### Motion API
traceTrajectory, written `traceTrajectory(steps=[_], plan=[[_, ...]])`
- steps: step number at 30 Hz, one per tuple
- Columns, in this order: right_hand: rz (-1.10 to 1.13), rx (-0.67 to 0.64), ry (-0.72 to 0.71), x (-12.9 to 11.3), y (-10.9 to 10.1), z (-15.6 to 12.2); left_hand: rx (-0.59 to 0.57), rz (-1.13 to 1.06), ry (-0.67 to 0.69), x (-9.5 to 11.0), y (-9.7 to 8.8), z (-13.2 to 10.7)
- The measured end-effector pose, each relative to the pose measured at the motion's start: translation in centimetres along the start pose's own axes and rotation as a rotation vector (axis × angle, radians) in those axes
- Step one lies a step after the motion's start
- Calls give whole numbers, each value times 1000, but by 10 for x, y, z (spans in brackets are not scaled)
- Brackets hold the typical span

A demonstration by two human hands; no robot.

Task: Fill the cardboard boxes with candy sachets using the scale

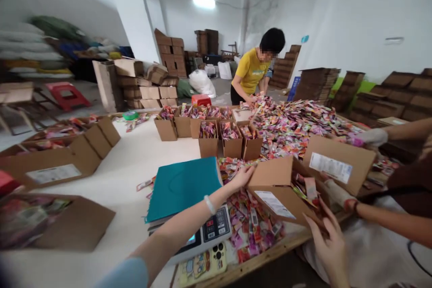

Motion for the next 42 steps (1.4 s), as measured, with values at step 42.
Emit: traceTrajectory(steps=[42], plan=[[278,-718,-320,-362,230,62,935,21,-124,-36,-355,-367]])
Point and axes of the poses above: each hand's wrist, its own z-axis towards the middle knuckle, its own y-axis out of the palm, x = y × z, the point moved 7 cm from there along z, towards the middle knuckle, and after that the axes turned 7 degrees about y, right-handed, at the moved point
